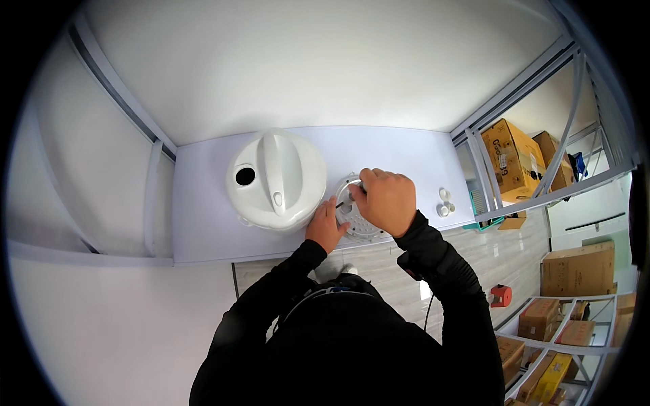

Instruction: The person uses a screwdriver to tighten screws on a perforated metal plate, then handles a white plastic cap and a white appliance lid. They place the metal plate into the appliance and continue tightening screws to secure it.

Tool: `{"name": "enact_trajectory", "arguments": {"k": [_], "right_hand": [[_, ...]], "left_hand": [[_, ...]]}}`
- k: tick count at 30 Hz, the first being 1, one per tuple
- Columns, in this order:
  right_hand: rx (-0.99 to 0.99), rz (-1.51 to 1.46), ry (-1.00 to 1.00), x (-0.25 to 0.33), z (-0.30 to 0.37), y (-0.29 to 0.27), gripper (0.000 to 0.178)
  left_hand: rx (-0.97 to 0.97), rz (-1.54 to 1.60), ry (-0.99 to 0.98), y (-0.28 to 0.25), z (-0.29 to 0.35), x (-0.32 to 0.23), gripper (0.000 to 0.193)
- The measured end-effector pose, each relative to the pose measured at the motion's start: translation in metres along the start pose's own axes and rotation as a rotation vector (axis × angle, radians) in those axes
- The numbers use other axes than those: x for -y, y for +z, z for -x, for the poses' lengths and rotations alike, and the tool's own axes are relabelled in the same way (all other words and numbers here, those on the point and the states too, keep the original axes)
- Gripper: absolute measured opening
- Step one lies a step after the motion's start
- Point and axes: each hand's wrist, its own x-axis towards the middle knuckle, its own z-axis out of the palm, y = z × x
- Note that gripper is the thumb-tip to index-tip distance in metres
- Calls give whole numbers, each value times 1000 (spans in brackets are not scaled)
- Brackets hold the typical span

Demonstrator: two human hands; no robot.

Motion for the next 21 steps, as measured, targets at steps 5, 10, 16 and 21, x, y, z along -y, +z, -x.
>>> {"name": "enact_trajectory", "arguments": {"k": [5, 10, 16, 21], "right_hand": [[-112, -76, 143, -22, 15, -30, 22], [-228, -208, 310, -57, 58, -54, 18], [-361, -396, 490, -119, 147, -59, 19], [-426, -558, 582, -146, 222, -71, 18]], "left_hand": [[-164, -104, 110, -6, 6, -25, 71], [-81, -166, 100, 2, 12, -44, 34], [-71, -253, 11, 27, 7, -46, 13], [-92, -351, 16, 36, 5, -49, 11]]}}
